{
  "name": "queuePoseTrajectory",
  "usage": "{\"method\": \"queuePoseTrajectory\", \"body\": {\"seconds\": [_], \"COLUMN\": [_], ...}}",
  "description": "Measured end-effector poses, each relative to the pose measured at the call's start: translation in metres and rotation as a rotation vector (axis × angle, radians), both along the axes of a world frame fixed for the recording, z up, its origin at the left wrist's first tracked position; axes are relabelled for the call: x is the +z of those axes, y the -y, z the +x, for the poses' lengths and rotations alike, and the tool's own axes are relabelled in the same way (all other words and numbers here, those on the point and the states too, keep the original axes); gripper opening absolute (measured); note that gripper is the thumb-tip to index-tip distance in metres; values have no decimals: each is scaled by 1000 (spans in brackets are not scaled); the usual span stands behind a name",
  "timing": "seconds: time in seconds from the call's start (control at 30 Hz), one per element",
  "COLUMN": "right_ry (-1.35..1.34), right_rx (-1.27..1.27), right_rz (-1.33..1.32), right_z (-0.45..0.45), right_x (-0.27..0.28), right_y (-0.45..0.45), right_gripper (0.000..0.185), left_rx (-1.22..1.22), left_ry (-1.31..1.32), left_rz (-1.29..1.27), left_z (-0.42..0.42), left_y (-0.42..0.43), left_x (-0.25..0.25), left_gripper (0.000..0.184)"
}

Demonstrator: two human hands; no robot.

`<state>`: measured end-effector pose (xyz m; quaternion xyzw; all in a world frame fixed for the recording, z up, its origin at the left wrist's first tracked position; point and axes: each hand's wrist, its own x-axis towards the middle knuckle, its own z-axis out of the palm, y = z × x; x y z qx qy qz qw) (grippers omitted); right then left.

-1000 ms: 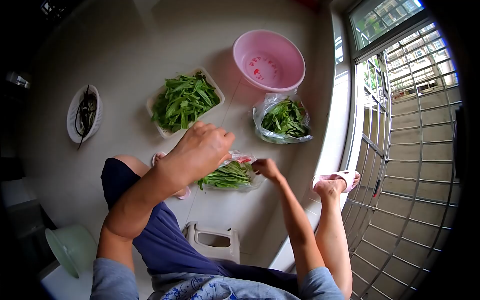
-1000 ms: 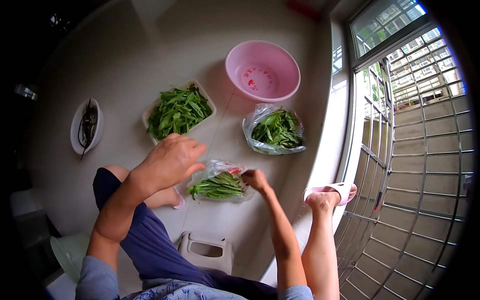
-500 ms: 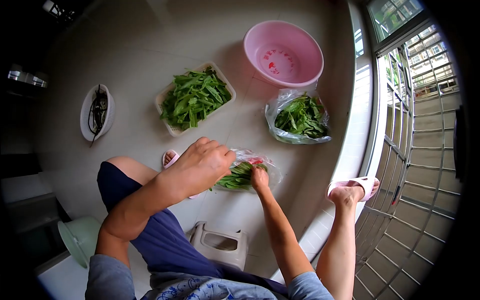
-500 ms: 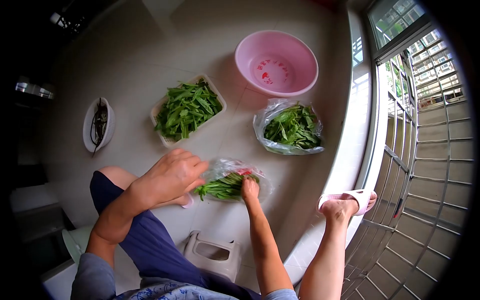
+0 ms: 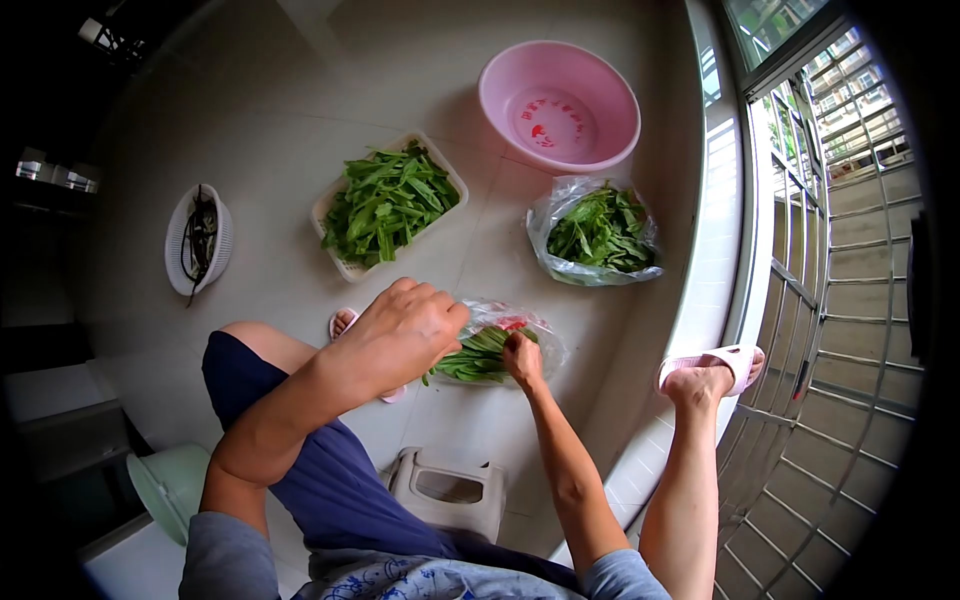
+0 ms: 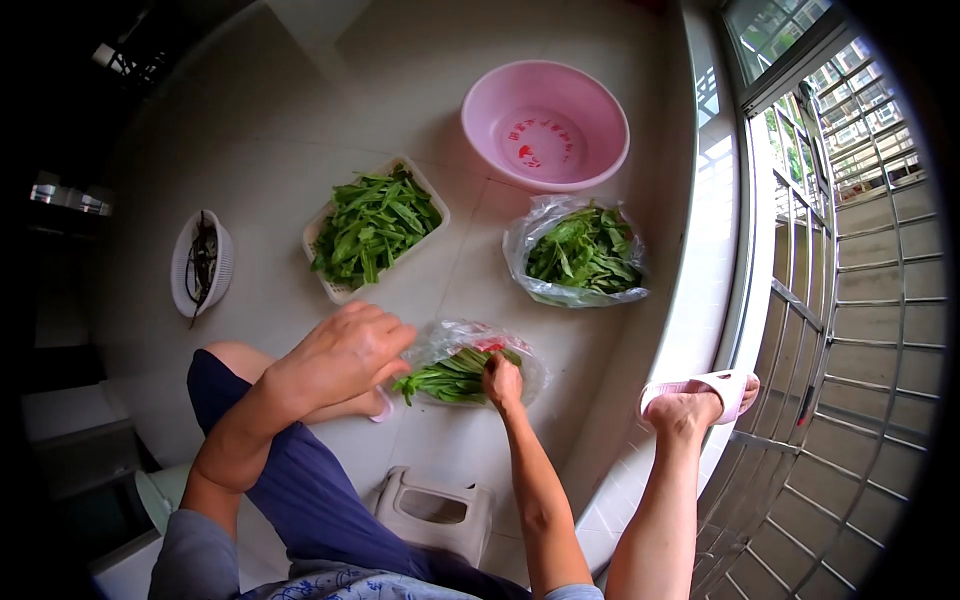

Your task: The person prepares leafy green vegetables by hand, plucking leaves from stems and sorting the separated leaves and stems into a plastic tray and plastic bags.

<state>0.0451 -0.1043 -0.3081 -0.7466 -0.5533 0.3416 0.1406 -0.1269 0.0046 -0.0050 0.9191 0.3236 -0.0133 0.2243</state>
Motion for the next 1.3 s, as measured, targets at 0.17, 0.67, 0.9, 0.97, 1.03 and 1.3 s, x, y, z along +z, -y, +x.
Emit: {"method": "queuePoseTrajectory", "body": {"seconds": [0.17, 0.67, 0.9, 0.97, 1.03, 1.3], "right_ry": [-882, -1126, -1297, -1414, -1461, -1430], "right_rx": [-338, -283, -192, -126, -109, 16], "right_rz": [-443, -218, -234, -215, -210, -245], "right_z": [45, 109, 101, 91, 82, 64], "right_x": [51, 182, 203, 208, 213, 231], "right_y": [-7, -69, -65, -63, -63, -68], "right_gripper": [5, 6, 7, 8, 9, 13], "left_rx": [-18, 43, 71, 106, 143, 43], "left_ry": [26, -62, 38, 242, 321, 428], "left_rz": [46, 9, 65, 122, 74, 57], "left_z": [-5, -18, -6, -4, 0, 11], "left_y": [-2, -4, -6, -7, -6, -9], "left_x": [-4, 2, 12, 13, 15, 11], "left_gripper": [14, 20, 24, 27, 33, 17]}}
